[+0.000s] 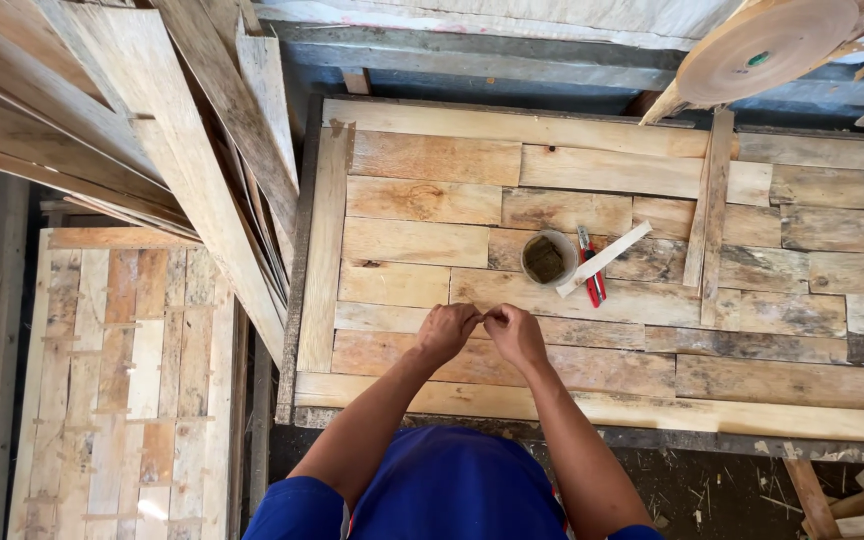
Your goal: Aligning and gluing wood strips to create a decorative panel or surface.
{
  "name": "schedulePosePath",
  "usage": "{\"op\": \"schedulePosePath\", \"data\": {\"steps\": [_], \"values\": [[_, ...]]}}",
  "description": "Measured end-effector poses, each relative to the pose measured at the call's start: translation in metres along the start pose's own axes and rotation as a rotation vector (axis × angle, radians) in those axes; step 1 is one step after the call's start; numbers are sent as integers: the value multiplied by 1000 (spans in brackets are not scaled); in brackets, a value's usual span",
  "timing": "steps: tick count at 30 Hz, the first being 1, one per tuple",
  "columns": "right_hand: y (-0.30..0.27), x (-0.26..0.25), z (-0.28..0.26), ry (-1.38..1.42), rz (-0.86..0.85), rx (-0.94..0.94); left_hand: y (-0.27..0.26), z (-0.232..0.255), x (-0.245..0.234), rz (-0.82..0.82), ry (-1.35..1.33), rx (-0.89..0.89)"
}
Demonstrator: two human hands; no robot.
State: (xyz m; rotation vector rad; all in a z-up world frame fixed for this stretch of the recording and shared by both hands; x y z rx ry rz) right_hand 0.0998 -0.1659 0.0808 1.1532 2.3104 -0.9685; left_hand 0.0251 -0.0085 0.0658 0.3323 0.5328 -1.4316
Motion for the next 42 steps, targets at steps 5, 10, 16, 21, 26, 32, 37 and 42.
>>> {"op": "schedulePosePath", "data": {"steps": [5,10,16,21,26,32,37,42], "values": [[14,9,23,148,-40,129,-4,1,11,67,-5,72],[30,12,67,280,59,243,-5,1,13,46,-115,28],[44,11,85,866,87,34,-11,7,12,-259,-147,39],[40,-4,63,972,69,96,-3,-3,23,-286,-310,-98],[43,-3,62,1007,105,22,-1,-5,31,-227,-261,-29],[36,-14,40,931,153,-38,-1,18,18,-252,-143,-66],[37,-21,27,915,211,-61,2,4,24,-204,-149,-98],[33,-36,11,1045,167,-61,19,-26,33,183,-446,-370]]}}
Point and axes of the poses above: each hand's wrist, its own y-axis towards the middle knuckle, its own x-axis out of the palm, z = x × y, the point moved 1 cm from there along y, towards the middle knuckle, and after that the axes turned 6 degrees about -y, right-handed, at the moved point
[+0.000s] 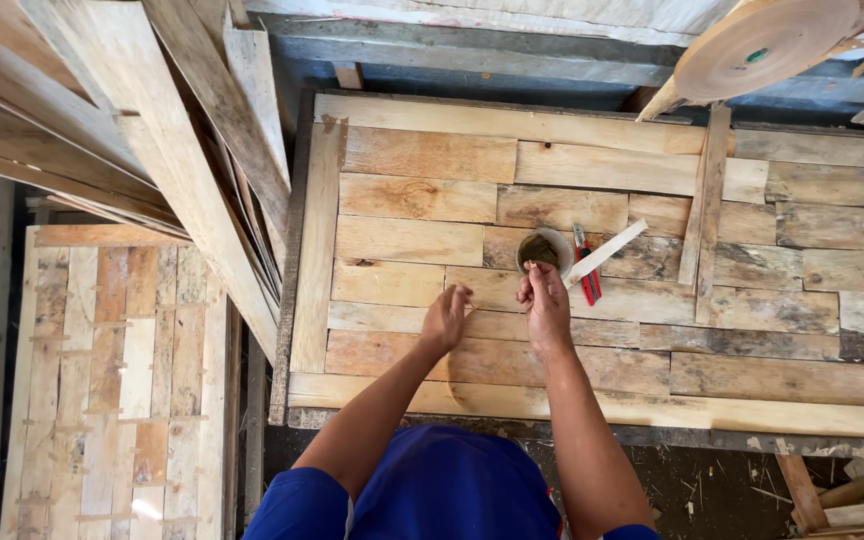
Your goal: Aligning and gluing wood strips to create a decorative panel or surface.
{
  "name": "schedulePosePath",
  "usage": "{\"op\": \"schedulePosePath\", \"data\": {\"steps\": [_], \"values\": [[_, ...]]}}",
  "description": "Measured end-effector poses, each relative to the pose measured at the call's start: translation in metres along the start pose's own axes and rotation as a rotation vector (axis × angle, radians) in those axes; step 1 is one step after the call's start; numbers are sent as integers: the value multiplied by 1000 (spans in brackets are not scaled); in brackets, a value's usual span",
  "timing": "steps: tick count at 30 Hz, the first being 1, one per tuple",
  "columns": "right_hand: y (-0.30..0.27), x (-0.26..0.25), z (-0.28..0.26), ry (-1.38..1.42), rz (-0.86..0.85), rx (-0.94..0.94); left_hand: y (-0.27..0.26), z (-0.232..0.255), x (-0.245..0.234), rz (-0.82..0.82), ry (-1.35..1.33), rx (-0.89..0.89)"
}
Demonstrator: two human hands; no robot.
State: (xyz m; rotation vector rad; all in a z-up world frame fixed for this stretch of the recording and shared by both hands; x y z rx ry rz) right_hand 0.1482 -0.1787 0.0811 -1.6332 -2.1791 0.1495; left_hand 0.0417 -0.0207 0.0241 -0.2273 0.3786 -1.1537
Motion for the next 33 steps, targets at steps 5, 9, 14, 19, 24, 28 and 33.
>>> {"op": "schedulePosePath", "data": {"steps": [5,9,14,19,24,28,33], "values": [[-1,5,-10,52,-24,13,10,34,-4,-446,-284,-346],[7,1,-3,98,-9,-8,-4,48,-1,-801,-243,-428],[21,-13,2,111,70,-32,2,-2,12,-892,-438,-329],[40,-35,13,249,96,-81,14,-18,18,-744,-340,-357],[54,-65,16,198,259,-50,34,-24,25,-526,-328,-292],[60,-82,4,202,301,-48,55,-8,45,-360,-311,-196],[73,-112,31,-121,495,67,86,21,81,-133,-170,-130]]}}
Point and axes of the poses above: each hand's wrist, its own y-axis towards the middle knuckle, its own x-axis out of the palm, z = x × y, the point moved 1 cm from there along y, towards the middle knuckle, and after that the axes turned 6 degrees about -y, right-handed, at the moved point
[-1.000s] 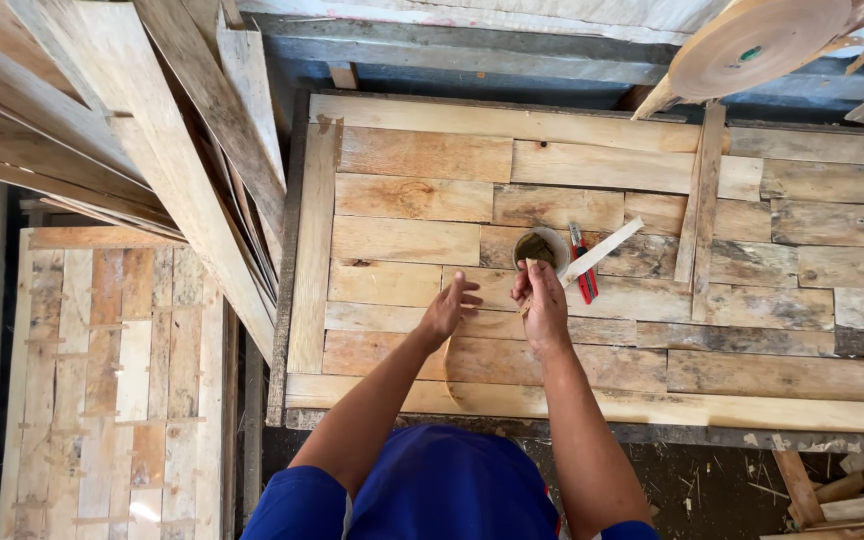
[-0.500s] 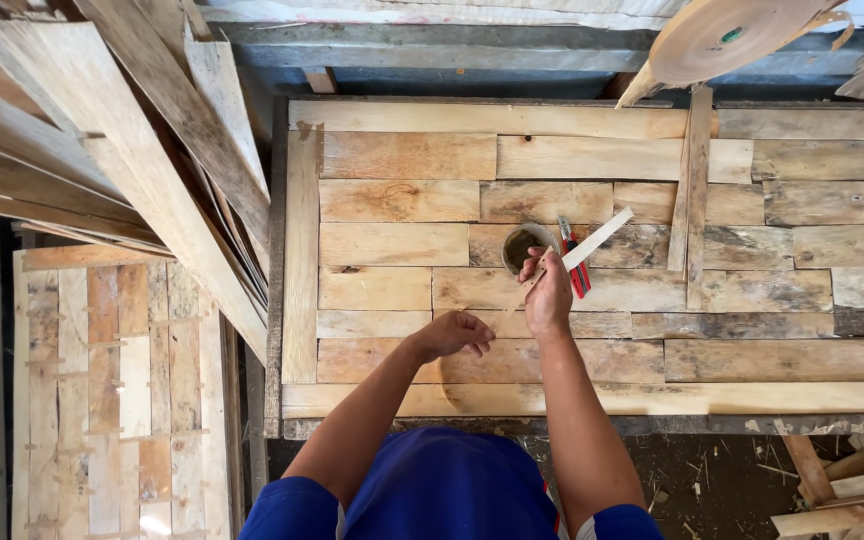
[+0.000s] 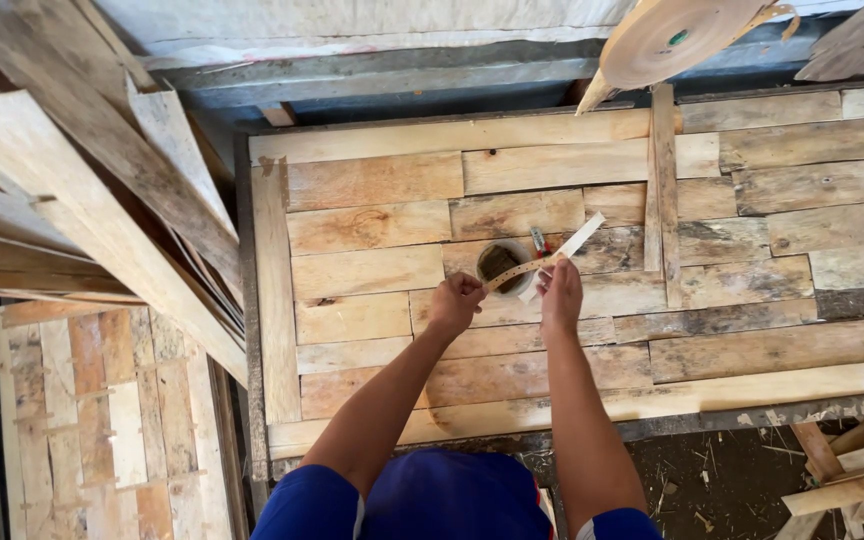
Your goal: Aligning and gluing wood strips to create a decorative panel or surface.
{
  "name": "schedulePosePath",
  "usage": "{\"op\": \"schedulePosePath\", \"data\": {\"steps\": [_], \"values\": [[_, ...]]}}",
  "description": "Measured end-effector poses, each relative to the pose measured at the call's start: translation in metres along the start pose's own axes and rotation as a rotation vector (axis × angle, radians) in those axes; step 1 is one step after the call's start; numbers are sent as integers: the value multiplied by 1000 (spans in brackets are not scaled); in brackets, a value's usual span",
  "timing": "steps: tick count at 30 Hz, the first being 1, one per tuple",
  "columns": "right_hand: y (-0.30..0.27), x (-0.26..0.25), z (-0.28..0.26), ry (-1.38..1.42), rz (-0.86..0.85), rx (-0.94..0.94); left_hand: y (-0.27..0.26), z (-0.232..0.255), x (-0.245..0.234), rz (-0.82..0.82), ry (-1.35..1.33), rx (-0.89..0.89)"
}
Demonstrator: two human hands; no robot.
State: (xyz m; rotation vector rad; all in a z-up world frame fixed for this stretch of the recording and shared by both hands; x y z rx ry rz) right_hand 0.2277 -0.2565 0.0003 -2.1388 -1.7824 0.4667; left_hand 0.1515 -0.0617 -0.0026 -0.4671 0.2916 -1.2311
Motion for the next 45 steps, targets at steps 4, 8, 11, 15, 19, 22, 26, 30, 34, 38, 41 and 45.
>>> {"op": "schedulePosePath", "data": {"steps": [4,8,11,15,19,22,26,30,34,38,41,45], "values": [[-9,3,11,-218,107,-35,9,28,24,37,71,33],[-9,8,25,-151,101,-57,29,20,45,129,204,140],[-1,13,37,-279,72,-141,38,19,55,163,402,181],[5,20,43,-448,55,-307,32,45,59,102,625,77],[-1,26,31,-447,9,-375,42,43,62,45,717,40],[-7,28,21,-628,82,-409,49,36,68,-5,882,45],[-5,27,23,-543,43,-343,55,27,75,-133,1315,71],[-3,26,23,-589,63,-314,42,52,72,-251,1445,3],[-4,28,22,-691,61,-401,44,55,71,-161,1285,4],[-2,30,33,-680,71,-352,50,45,70,-160,1289,0],[-3,32,31,-722,99,-319,50,44,70,-168,1267,-38],[-7,36,16,-703,74,-218,53,42,70,-140,1255,-4]]}}
Point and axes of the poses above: each hand's wrist, its own y-axis towards the middle knuckle, its own x-axis out of the palm, z = x × y, the point moved 1 cm from there along y, towards the middle knuckle, and after that the axes turned 6 degrees about -y, right-handed, at the moved point
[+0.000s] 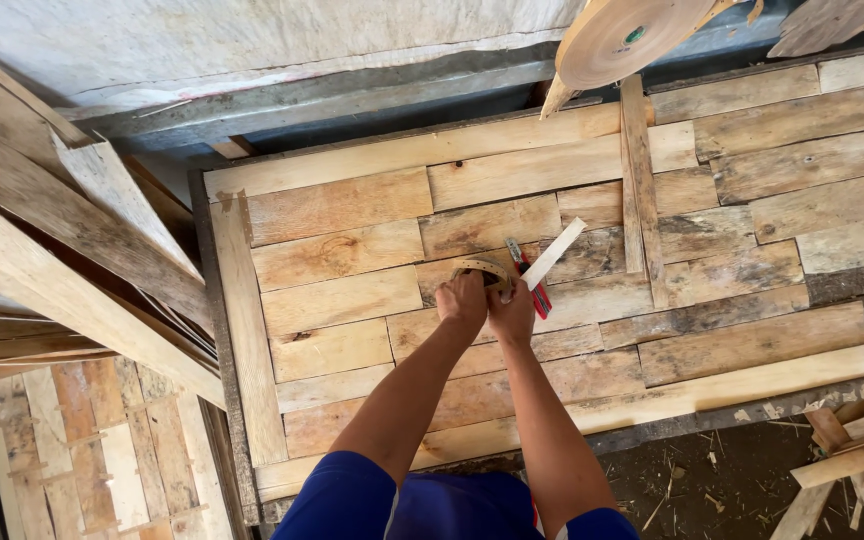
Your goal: Aligning and gluing wood strips to create a decorative panel or surface.
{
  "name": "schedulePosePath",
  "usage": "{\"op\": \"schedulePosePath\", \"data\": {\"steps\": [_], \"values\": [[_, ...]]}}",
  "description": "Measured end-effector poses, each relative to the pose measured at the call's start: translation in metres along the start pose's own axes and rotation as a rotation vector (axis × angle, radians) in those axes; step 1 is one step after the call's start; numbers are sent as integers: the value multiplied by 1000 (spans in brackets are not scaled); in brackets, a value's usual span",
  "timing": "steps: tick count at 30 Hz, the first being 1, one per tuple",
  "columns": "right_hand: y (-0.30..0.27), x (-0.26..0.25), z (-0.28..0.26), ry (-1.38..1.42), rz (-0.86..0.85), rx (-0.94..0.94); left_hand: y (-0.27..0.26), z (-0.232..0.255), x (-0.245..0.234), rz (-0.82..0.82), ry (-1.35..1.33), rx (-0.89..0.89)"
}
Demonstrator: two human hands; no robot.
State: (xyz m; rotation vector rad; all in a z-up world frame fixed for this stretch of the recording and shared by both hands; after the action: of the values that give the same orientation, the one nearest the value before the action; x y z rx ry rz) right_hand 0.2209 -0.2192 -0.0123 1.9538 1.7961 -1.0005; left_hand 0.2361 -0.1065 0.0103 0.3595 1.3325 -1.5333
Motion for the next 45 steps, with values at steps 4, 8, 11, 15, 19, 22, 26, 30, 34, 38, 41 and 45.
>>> {"op": "schedulePosePath", "data": {"steps": [4,8,11,15,19,22,26,30,34,38,41,45], "values": [[2,0,2,-68,72,-113,-5,3,-3,-9,45,27],[4,-4,-4,-106,25,-8,-8,2,-3,15,8,73],[9,-1,1,-165,-7,42,-5,1,0,36,1,77],[17,8,17,-180,-56,95,-5,1,-8,-33,-48,-24],[20,13,20,-157,-48,112,-3,0,-8,-145,-44,-78],[22,13,18,-179,-55,163,-4,-3,-7,-62,-170,-93],[23,14,18,-197,-41,171,-19,-7,-21,18,-332,-98],[23,15,18,-142,-32,180,-21,-20,-12,88,-527,-128],[25,16,17,-147,-34,193,-41,-37,-22,90,-639,-141],[22,14,14,-173,-34,201,-64,-67,-21,98,-774,-102],[23,13,13,-181,-36,189,-80,-93,-20,92,-884,-72],[25,16,18,-193,-64,214,-106,-122,-18,47,-1002,-53]]}}
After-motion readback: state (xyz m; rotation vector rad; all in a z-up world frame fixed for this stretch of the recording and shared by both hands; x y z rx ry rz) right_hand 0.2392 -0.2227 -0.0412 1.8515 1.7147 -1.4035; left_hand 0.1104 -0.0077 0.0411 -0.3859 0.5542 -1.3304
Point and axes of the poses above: each hand's wrist, its own y-axis towards the middle knuckle, its own x-axis out of the palm, z = x × y, the point moved 1 cm from there along y, towards the middle knuckle, and after that the axes turned 6 degrees about -y, right-handed, at the moved point
